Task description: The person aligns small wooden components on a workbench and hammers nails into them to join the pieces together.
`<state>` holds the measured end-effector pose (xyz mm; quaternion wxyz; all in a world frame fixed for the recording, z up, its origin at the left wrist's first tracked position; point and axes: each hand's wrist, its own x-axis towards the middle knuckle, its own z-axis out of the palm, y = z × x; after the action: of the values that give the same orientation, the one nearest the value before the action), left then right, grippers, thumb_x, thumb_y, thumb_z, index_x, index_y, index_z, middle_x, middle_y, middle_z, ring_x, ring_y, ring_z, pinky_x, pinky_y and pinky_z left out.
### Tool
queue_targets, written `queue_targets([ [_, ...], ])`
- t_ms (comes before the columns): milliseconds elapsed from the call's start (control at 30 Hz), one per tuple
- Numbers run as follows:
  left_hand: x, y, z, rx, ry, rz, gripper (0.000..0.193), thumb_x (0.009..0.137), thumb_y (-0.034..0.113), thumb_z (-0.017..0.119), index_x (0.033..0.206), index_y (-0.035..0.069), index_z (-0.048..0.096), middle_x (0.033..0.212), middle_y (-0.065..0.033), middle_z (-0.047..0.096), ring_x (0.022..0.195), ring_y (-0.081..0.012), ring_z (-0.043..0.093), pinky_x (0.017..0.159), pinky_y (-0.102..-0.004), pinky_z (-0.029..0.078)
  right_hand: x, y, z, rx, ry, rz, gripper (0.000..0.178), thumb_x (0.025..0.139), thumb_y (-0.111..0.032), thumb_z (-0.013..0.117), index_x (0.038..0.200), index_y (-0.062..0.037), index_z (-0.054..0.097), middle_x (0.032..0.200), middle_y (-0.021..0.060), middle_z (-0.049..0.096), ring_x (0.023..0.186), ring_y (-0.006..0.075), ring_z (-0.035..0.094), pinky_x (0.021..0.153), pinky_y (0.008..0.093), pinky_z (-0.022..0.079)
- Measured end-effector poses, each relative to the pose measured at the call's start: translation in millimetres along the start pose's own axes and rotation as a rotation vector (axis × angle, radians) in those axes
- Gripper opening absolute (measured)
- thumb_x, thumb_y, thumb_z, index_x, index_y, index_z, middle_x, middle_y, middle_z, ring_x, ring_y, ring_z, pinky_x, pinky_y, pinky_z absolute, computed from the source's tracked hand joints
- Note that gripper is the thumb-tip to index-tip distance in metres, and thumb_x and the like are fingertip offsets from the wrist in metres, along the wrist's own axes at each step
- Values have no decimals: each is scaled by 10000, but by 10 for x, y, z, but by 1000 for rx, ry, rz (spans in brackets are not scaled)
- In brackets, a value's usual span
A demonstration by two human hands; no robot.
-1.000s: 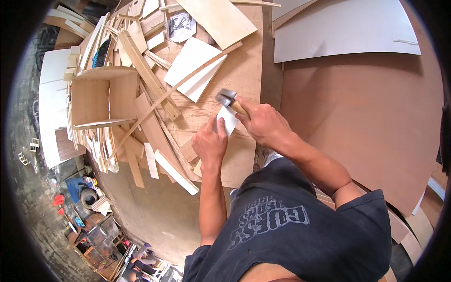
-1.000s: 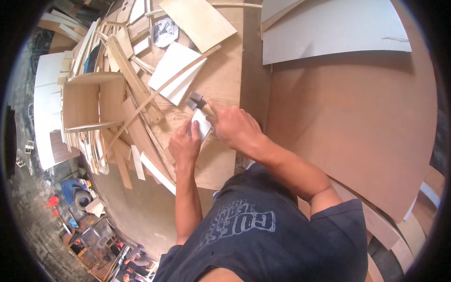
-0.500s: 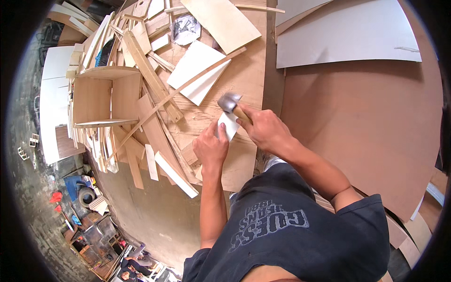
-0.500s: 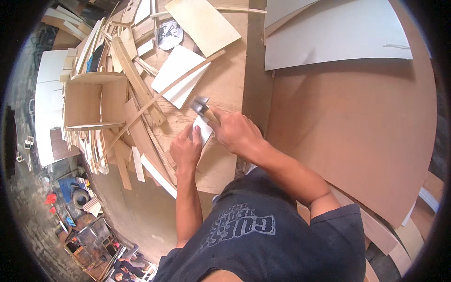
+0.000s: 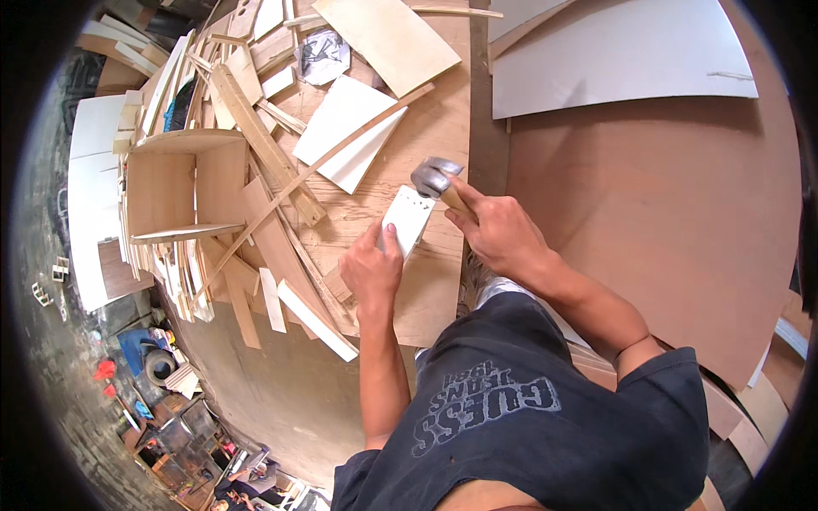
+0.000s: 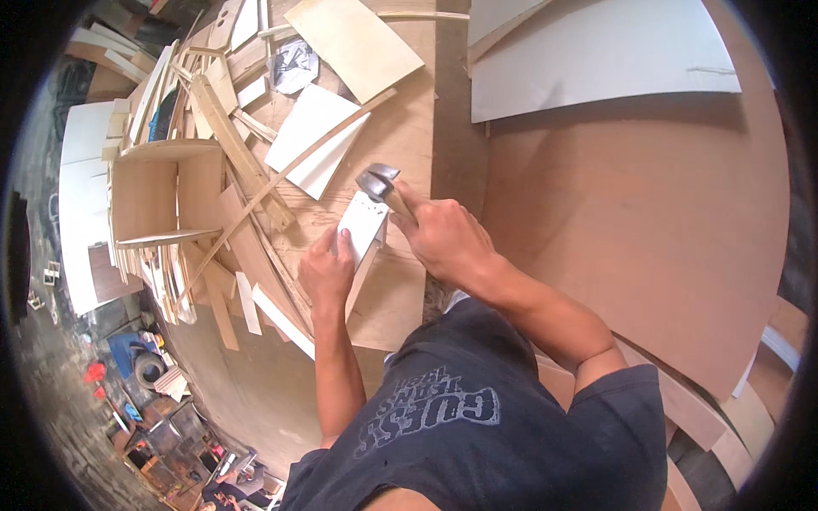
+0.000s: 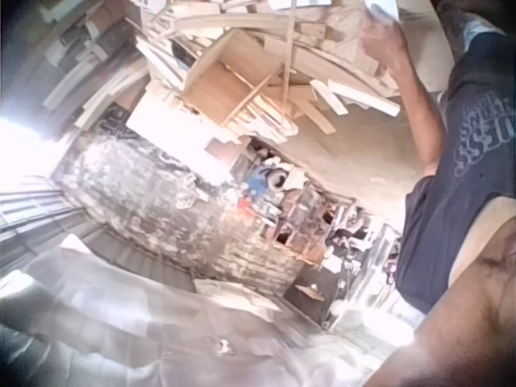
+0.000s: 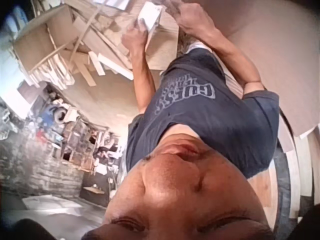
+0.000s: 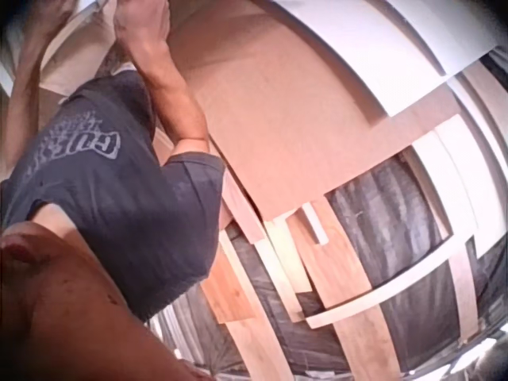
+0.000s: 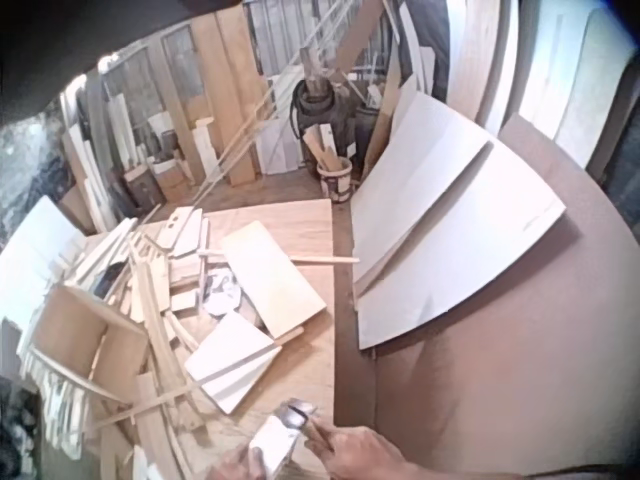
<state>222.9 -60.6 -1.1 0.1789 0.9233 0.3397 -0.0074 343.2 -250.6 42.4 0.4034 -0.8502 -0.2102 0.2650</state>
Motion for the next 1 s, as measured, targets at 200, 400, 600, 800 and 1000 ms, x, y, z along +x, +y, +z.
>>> queue_targets([
  [200, -3, 17, -5, 51, -11, -6, 338, 1009, 355, 623, 1190, 141, 811, 955, -214, 780, 874, -420, 749, 838, -496, 560, -82, 10, 78, 21, -86, 46, 549, 1047, -337, 624, 1525, -81, 540, 971, 344, 707, 954, 520, 698, 848, 585, 549],
  [400, -4, -3, -13, -44, -2, -6, 343, 1009, 350, 624, 1178, 116, 811, 972, -224, 780, 890, -419, 753, 861, -491, 557, -139, 68, 195, 56, -23, -17, 544, 1034, -292, 643, 1526, -87, 530, 983, 344, 705, 943, 523, 696, 836, 587, 548],
  [600, 9, -85, 23, -50, 12, -6, 351, 1004, 354, 629, 1178, 109, 810, 966, -236, 775, 884, -431, 748, 855, -499, 559, -156, 17, 158, 109, -18, -11, 532, 1025, -258, 648, 1513, -75, 541, 957, 352, 695, 927, 526, 692, 819, 581, 549],
  [800, 14, -33, -12, 32, -23, -20, 360, 1010, 358, 615, 1196, 112, 801, 970, -234, 775, 895, -433, 747, 850, -507, 560, -135, -51, 64, 130, -35, 13, 494, 1037, -284, 637, 1436, 2, 585, 924, 351, 686, 928, 540, 671, 813, 559, 542],
  [1000, -19, -78, 24, -9, 6, -14, 360, 1010, 361, 616, 1202, 121, 802, 968, -229, 775, 892, -425, 751, 853, -506, 560, -71, 208, 86, 298, -7, 62, 481, 1072, -350, 591, 1379, 19, 612, 931, 328, 695, 942, 536, 664, 814, 531, 532],
])
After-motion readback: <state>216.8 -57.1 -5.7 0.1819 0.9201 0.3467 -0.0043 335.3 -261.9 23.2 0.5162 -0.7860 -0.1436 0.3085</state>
